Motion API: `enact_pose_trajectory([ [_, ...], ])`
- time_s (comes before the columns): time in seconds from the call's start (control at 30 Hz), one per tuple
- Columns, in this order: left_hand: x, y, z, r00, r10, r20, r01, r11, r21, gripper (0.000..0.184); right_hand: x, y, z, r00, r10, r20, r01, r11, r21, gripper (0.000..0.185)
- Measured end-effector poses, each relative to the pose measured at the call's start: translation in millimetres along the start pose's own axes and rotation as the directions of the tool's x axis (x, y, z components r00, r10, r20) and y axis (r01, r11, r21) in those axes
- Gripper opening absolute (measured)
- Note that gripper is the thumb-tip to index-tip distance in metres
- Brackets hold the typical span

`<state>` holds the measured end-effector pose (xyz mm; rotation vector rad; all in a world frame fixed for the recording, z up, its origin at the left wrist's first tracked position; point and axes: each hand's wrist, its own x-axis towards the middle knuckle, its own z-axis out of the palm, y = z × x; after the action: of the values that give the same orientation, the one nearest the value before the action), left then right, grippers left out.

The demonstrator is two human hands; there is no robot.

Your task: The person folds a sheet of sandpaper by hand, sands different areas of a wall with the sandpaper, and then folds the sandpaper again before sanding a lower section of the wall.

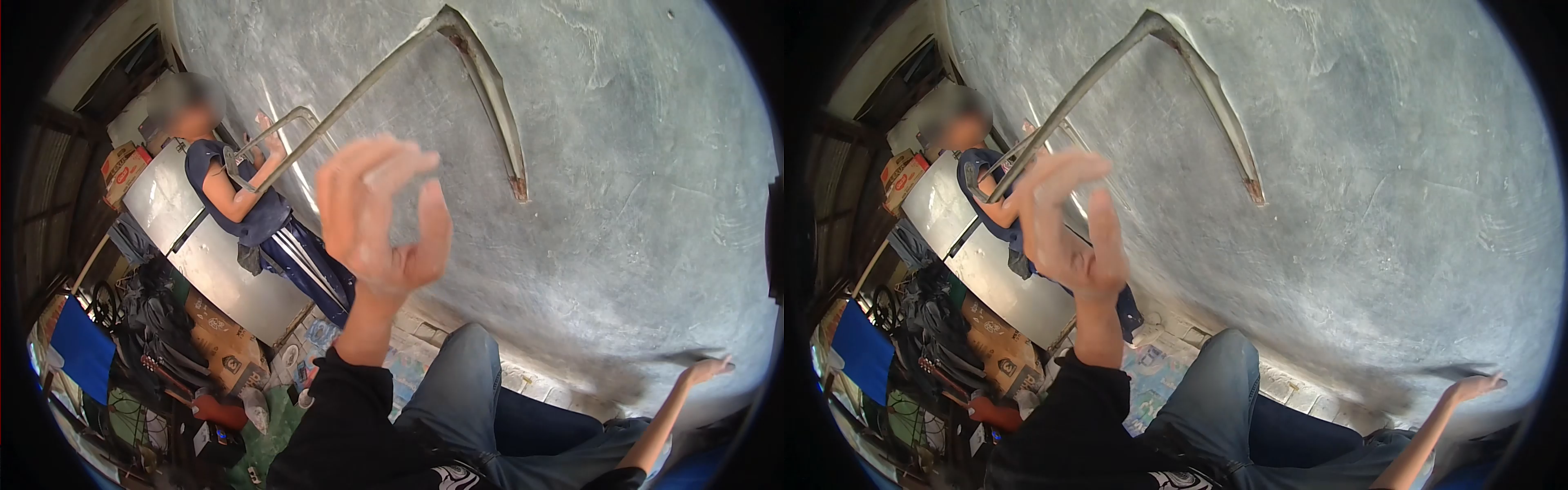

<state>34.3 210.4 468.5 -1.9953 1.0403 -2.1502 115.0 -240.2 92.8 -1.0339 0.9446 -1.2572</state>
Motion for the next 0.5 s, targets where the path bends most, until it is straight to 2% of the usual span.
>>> enact_pose_trajectory([
  [0.03, 9.6, -4.4, 1.0, 0.995, 0.102, 0.024, -0.104, 0.985, 0.139, 0.024, 3.4, 39.0, 1.3, 0.929, -0.366, 0.056, 0.370, 0.922, -0.113, 0.063],
  [0.07, 18.9, -7.6, 3.3, 0.994, 0.103, 0.022, -0.105, 0.986, 0.132, 0.024, -17.5, 11.3, 1.4, 0.893, -0.435, 0.118, 0.447, 0.889, -0.101, 0.063],
  [0.1, 27.7, -10.4, 5.8, 0.995, 0.101, -0.008, -0.096, 0.967, 0.236, 0.025, -39.8, -22.9, 0.2, 0.848, -0.499, 0.179, 0.519, 0.850, -0.086, 0.063],
  [0.13, 34.2, -13.4, 9.0, 0.994, 0.104, -0.037, -0.085, 0.937, 0.339, 0.026, -32.7, -24.0, -3.5, 0.850, -0.497, 0.177, 0.516, 0.852, -0.090, 0.063],
  [0.17, 39.3, -16.0, 13.4, 0.994, 0.108, -0.035, -0.089, 0.936, 0.340, 0.026, -24.2, -22.6, -3.4, 0.889, -0.435, 0.142, 0.443, 0.896, -0.026, 0.064],
  [0.2, 44.1, -18.7, 18.0, 0.999, 0.038, -0.028, -0.024, 0.917, 0.397, 0.028, -21.6, -21.5, -0.3, 0.923, -0.368, 0.113, 0.365, 0.930, 0.046, 0.064],
  [0.23, 48.8, -23.7, 21.5, 0.999, -0.031, -0.027, 0.040, 0.890, 0.455, 0.031, -28.2, -21.5, 2.7, 0.924, -0.366, 0.114, 0.362, 0.931, 0.054, 0.064],
  [0.27, 48.1, -33.0, 23.9, 1.000, -0.028, -0.009, 0.028, 0.860, 0.510, 0.038, -38.3, -21.6, 3.5, 0.880, -0.454, 0.137, 0.463, 0.885, -0.039, 0.064],
  [0.3, 46.4, -37.2, 26.0, 1.000, -0.029, -0.013, 0.031, 0.858, 0.512, 0.038, -46.9, -22.5, 4.0, 0.826, -0.537, 0.168, 0.559, 0.819, -0.131, 0.065],
  [0.33, 43.6, -39.6, 28.2, 0.980, -0.197, 0.029, 0.149, 0.823, 0.548, 0.041, -53.9, -24.0, 3.5, 0.727, -0.648, 0.225, 0.682, 0.719, -0.134, 0.066],
  [0.37, 41.0, -40.9, 30.1, 0.930, -0.361, 0.064, 0.257, 0.767, 0.588, 0.047, -61.7, -29.5, 3.5, 0.725, -0.650, 0.228, 0.685, 0.716, -0.136, 0.066],
  [0.43, 39.2, -39.9, 31.8, 0.899, -0.429, 0.083, 0.289, 0.726, 0.623, 0.049, -76.7, -38.9, 4.6, 0.574, -0.756, 0.314, 0.804, 0.593, -0.042, 0.067],
  [0.5, 40.0, -39.1, 32.9, 0.864, -0.494, 0.096, 0.321, 0.689, 0.650, 0.053, -84.7, -33.0, 4.9, 0.520, -0.767, 0.376, 0.828, 0.561, 0.001, 0.068],
])
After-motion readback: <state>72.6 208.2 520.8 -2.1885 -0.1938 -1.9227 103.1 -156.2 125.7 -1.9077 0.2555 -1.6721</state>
